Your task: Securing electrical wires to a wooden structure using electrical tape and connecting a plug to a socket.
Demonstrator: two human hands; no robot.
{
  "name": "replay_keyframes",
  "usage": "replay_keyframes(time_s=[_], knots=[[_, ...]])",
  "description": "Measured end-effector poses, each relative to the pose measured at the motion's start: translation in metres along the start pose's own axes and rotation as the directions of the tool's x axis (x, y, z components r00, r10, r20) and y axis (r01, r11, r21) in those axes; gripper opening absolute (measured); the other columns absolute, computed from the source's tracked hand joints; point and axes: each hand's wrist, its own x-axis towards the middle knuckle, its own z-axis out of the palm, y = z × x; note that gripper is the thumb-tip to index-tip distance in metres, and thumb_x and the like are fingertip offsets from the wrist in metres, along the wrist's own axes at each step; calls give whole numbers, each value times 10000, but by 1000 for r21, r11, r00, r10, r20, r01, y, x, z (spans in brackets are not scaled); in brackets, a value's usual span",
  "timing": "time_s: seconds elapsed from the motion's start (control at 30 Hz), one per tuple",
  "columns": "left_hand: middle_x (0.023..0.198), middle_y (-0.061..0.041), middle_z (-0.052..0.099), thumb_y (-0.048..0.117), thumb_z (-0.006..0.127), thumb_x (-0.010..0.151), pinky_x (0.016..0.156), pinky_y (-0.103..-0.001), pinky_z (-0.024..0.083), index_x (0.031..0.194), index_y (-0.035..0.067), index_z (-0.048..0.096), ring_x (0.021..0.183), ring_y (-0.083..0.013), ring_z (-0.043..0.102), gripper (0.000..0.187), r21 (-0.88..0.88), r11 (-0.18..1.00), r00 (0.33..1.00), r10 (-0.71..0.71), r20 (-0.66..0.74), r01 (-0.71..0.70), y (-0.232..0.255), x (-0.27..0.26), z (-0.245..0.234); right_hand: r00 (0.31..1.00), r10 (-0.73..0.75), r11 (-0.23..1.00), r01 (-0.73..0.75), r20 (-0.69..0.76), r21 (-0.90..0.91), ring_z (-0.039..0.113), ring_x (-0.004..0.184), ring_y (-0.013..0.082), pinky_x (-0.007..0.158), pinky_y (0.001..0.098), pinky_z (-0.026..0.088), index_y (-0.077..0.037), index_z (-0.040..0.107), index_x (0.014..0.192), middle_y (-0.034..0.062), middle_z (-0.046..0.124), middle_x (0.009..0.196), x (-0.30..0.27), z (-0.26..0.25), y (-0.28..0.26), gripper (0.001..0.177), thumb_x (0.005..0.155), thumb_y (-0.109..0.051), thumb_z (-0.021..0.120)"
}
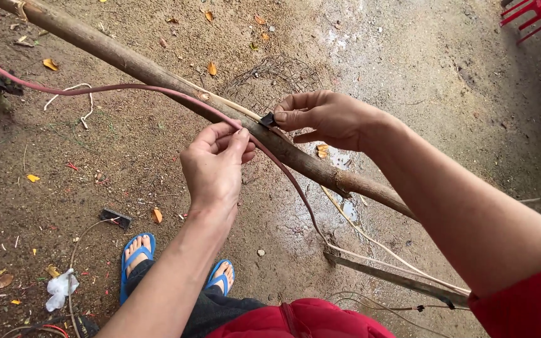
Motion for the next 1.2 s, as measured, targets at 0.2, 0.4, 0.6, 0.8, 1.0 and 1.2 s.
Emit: replay_keyframes(time_s=[0.2, 0.4, 0.6, 0.8, 1.0, 1.2], knots=[[855, -195, 779, 57, 771, 879, 645, -276, 702, 1063, -31, 718, 686, -177, 779, 211, -90, 993, 997, -82, 13, 83, 11, 4, 5, 998, 33, 998, -30, 58, -50, 677, 1059, 166, 993, 390, 539, -135, 746, 996, 10, 758, 963, 12, -13, -6, 227, 874, -309, 825], [854, -201, 769, 56, 774, 859, 660, -321, 702, 1027, -17, 690, 692, -213, 782, 202, -185, 953, 971, -232, 60, 239, 7, 20, 10, 990, 87, 996, -84, 108, -28, 694, 1048, 198, 1005, 409, 538, -118, 752, 994, 37, 765, 970, 27, -19, 0, 190, 902, -276, 801], [856, -216, 755, 50, 807, 855, 638, -341, 715, 1039, -44, 671, 675, -231, 783, 248, -119, 986, 993, -120, 3, 120, 0, 17, 12, 987, 97, 995, -100, 126, 21, 709, 1057, 180, 1022, 423, 547, -114, 744, 983, 34, 770, 970, 20, -16, 0, 180, 905, -266, 799], [841, -125, 609, 211, 934, 782, 586, -322, 712, 1122, -38, 553, 666, -189, 730, 568, 39, 996, 988, -75, -134, 81, -17, 22, 7, 983, 85, 996, -85, 165, -7, 707, 1085, 170, 1031, 406, 540, -133, 752, 981, 4, 766, 981, 21, -18, -3, 208, 873, -296, 824], [1168, -158, 386, 298, 902, 806, 1030, -623, 564, 1524, -25, 246, 1201, -331, 554, 1025, -150, 966, 977, -205, 55, 211, -20, 27, 11, 981, 46, 990, -20, 188, -137, 675, 1049, 187, 997, 379, 544, -109, 759, 998, 25, 733, 971, 18, -10, -8, 216, 887, -286, 812], [1161, -80, 567, 306, 816, 899, 1135, -640, 438, 1361, 35, 562, 1225, -255, 577, 593, -228, 941, 931, -169, 322, 250, -24, 30, 3, 988, -35, 960, 76, 153, -270, 640, 885, 127, 861, 274, 550, -103, 789, 991, -12, 675, 825, 5, 0, -16, 221, 880, -286, 840]])
